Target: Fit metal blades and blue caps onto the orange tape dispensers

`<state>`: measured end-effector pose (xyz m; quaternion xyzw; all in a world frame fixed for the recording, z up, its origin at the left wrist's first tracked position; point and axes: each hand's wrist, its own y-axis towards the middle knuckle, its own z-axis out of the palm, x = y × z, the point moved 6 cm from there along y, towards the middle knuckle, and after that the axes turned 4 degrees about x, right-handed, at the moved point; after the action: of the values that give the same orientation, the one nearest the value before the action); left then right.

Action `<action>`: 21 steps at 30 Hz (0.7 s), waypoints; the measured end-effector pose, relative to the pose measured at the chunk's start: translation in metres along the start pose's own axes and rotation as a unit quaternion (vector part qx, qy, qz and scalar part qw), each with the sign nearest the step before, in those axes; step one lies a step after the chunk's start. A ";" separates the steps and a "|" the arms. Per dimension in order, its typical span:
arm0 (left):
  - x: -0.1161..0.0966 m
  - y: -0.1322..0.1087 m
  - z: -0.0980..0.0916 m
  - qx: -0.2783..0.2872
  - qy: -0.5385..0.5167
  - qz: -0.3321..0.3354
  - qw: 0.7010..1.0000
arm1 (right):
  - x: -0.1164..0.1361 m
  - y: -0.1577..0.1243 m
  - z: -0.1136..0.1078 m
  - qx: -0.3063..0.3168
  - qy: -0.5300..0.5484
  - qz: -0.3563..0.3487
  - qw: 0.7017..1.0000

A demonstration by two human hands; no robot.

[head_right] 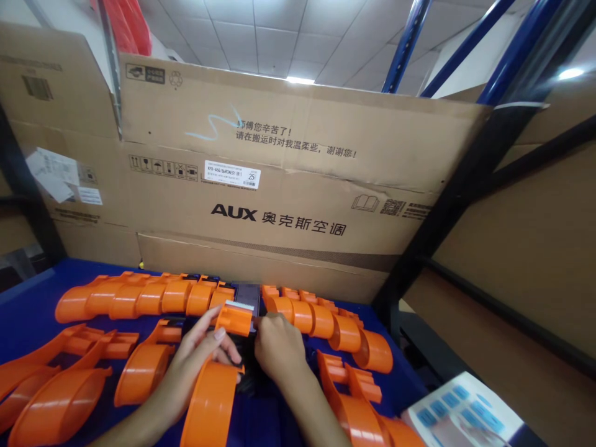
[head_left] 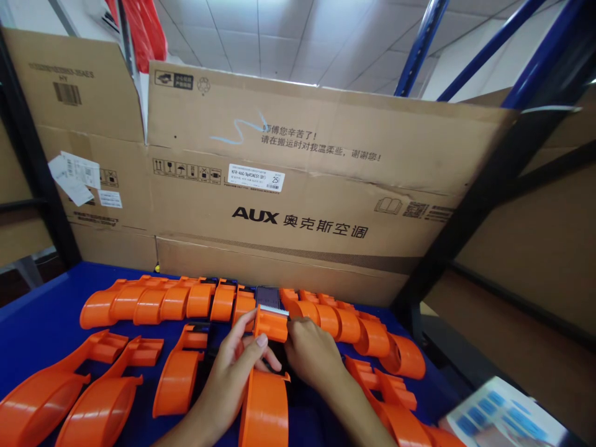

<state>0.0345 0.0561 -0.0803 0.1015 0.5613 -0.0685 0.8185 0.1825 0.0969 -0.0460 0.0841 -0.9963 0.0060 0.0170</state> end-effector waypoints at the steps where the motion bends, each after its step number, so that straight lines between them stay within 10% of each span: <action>1: -0.001 -0.001 0.000 -0.001 -0.001 0.000 1.000 | 0.000 0.000 0.000 -0.002 -0.001 -0.002 1.000; 15: 0.001 0.003 -0.001 -0.013 0.011 -0.005 1.000 | -0.010 -0.010 -0.019 -0.076 0.096 -0.029 0.992; 21: 0.001 0.004 -0.001 -0.020 0.020 0.001 1.000 | -0.030 -0.032 -0.042 -0.310 0.426 -0.088 0.846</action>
<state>0.0348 0.0598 -0.0812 0.0872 0.5783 -0.0549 0.8093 0.2191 0.0711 -0.0047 0.1508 -0.8297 -0.2691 0.4652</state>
